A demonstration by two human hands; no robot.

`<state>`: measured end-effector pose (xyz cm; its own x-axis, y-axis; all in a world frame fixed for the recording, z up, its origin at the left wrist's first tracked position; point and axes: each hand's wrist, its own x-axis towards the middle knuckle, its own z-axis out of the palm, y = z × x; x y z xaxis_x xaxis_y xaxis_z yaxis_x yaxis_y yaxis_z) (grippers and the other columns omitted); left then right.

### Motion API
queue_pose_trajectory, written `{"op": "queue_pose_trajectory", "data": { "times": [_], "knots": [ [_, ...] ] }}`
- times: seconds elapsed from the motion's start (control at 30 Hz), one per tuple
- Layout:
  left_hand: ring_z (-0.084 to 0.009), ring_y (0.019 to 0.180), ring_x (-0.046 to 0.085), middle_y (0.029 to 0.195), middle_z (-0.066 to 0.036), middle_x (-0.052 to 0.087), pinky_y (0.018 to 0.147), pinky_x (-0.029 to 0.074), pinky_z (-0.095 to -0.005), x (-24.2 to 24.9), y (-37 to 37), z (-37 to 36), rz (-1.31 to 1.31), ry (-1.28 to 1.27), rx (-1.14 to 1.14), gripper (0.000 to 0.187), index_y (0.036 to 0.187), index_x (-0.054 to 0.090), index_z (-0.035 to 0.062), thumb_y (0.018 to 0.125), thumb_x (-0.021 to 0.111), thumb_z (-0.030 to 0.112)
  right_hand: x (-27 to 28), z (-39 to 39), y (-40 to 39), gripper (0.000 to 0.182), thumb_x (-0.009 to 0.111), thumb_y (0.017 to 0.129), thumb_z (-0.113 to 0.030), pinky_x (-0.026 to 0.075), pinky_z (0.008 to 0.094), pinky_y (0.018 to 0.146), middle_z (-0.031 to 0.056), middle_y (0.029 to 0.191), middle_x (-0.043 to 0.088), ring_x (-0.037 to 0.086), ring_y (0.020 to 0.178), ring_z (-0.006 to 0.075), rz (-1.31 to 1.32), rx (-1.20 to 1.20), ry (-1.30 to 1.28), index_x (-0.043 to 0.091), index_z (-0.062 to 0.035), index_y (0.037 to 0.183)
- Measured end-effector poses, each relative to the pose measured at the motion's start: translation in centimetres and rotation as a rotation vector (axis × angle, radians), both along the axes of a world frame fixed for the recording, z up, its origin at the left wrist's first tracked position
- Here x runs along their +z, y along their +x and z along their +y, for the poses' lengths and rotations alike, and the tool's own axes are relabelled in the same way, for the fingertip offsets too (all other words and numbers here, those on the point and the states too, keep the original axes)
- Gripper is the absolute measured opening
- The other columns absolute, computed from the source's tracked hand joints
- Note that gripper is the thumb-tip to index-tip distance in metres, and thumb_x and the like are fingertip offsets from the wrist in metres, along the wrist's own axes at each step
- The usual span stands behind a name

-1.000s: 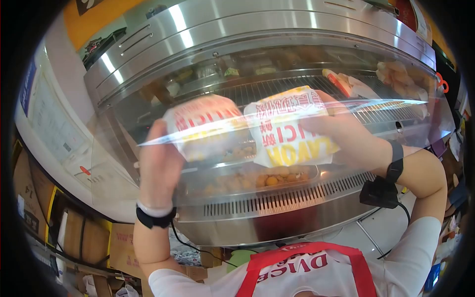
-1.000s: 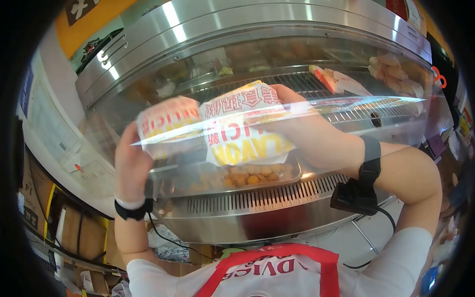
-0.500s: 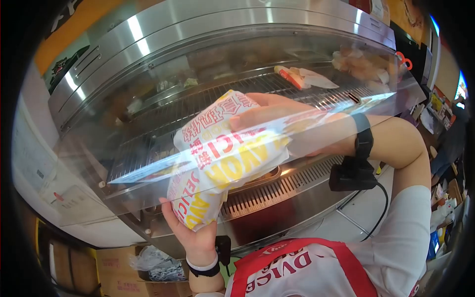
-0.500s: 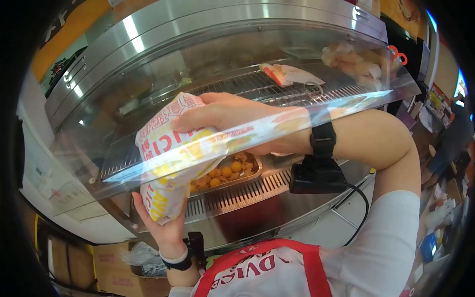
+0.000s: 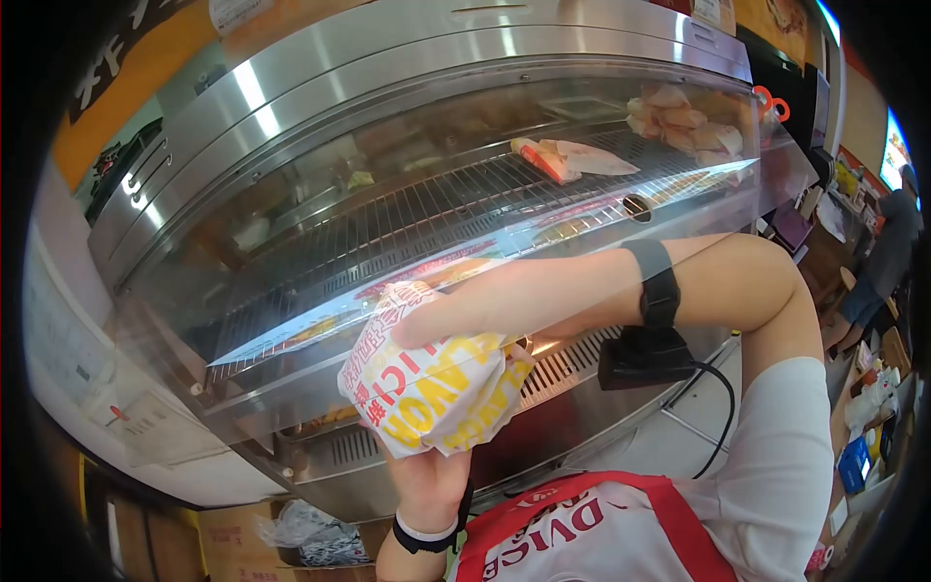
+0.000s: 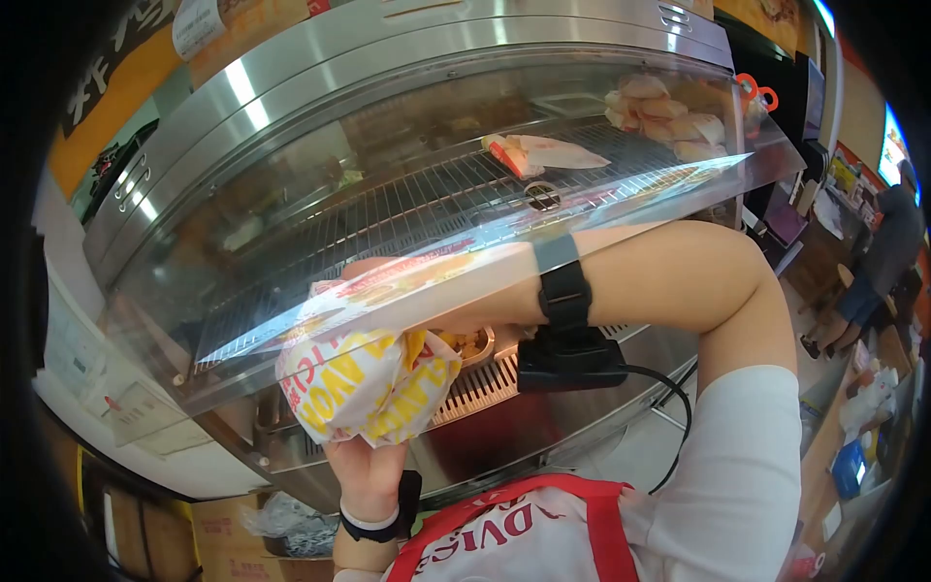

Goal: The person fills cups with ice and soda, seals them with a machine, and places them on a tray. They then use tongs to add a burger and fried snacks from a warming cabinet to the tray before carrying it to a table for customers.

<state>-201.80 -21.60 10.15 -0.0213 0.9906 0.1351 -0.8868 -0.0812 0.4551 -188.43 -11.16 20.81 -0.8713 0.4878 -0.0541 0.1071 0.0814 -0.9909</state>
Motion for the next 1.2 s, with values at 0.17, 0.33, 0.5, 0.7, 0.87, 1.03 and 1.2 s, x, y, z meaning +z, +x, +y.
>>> {"op": "queue_pose_trajectory", "data": {
  "times": [0.17, 0.33, 0.5, 0.7, 0.87, 1.03, 1.2],
  "knots": [
    [-0.0245, 0.124, 0.029, 0.135, -0.005, 0.03, 0.102, 0.025, -0.0447, -0.5, 0.2, 0.4, 0.012, 0.057, 0.02, 0.075, 0.131, 0.025, 0.0165, 0.074, 0.047, 0.06, 1.7, -1.0, 0.2, 0.039, 0.054, 0.082, -0.03, 0.043, 0.0303, 0.081, 0.0095, 0.102, 0.055, 0.053, 0.095, 0.0201, -0.132, -0.078, 0.317, 0.05, -0.0008, 0.107],
    [-0.0266, 0.123, 0.03, 0.135, -0.006, 0.03, 0.102, 0.024, -0.0471, -1.3, 0.0, 0.3, 0.034, 0.062, 0.024, 0.076, 0.132, 0.023, 0.0156, 0.075, 0.047, 0.059, 0.6, 0.9, 0.5, 0.034, 0.053, 0.082, -0.03, 0.04, 0.0344, 0.083, 0.0126, 0.096, 0.052, 0.048, 0.097, 0.0273, 0.003, -0.166, 1.035, 0.054, -0.0021, 0.102],
    [-0.0274, 0.119, 0.036, 0.13, -0.008, 0.037, 0.099, 0.027, -0.0479, -2.7, -1.5, 0.0, -0.016, 0.087, -0.008, 0.063, 0.128, 0.031, 0.0136, 0.079, 0.046, 0.05, 0.3, 2.2, 0.7, 0.018, 0.055, 0.077, -0.021, 0.042, 0.0363, 0.072, 0.0108, 0.084, 0.054, 0.052, 0.08, 0.0269, 0.016, -0.267, 1.551, 0.056, -0.0046, 0.084],
    [-0.027, 0.114, 0.042, 0.124, -0.008, 0.045, 0.098, 0.03, -0.047, -4.1, -2.5, -0.7, -0.056, -0.069, 0.005, 0.051, 0.123, 0.039, 0.0123, 0.083, 0.046, 0.042, 2.4, 4.9, 3.8, 0.008, 0.056, 0.07, -0.015, 0.043, 0.0327, 0.067, 0.0058, 0.074, 0.054, 0.054, 0.077, 0.0206, -0.642, -0.298, 2.02, 0.053, -0.0079, 0.071],
    [-0.0269, 0.113, 0.043, 0.123, -0.008, 0.045, 0.097, 0.031, -0.0467, -5.5, -3.0, -0.7, -0.115, -0.065, -0.074, 0.049, 0.122, 0.04, 0.012, 0.084, 0.044, 0.042, 2.4, 11.1, 9.8, 0.028, 0.046, 0.08, -0.029, 0.042, 0.0313, 0.078, 0.0095, 0.096, 0.055, 0.054, 0.092, 0.0219, -1.534, 0.138, 2.57, 0.055, -0.0085, 0.096],
    [-0.027, 0.113, 0.043, 0.123, -0.008, 0.045, 0.097, 0.031, -0.0465, -6.5, -3.5, -1.0, -0.099, -0.081, -0.092, 0.048, 0.122, 0.04, 0.0119, 0.084, 0.043, 0.042, 1.3, 15.1, 12.5, 0.043, 0.034, 0.089, -0.04, 0.038, 0.0298, 0.086, 0.0103, 0.113, 0.049, 0.047, 0.103, 0.0217, -2.307, 0.745, 2.959, 0.046, -0.0107, 0.118],
    [-0.027, 0.112, 0.045, 0.122, -0.009, 0.047, 0.097, 0.032, -0.0459, -6.9, -3.9, -1.0, -0.126, -0.137, -0.113, 0.046, 0.121, 0.041, 0.0118, 0.085, 0.043, 0.041, 2.7, 11.9, 11.8, 0.033, 0.042, 0.084, -0.02, 0.037, 0.0285, 0.08, 0.0066, 0.102, 0.049, 0.046, 0.093, 0.0183, -0.976, -0.501, 1.04, 0.045, -0.0113, 0.116]
  ]
}}
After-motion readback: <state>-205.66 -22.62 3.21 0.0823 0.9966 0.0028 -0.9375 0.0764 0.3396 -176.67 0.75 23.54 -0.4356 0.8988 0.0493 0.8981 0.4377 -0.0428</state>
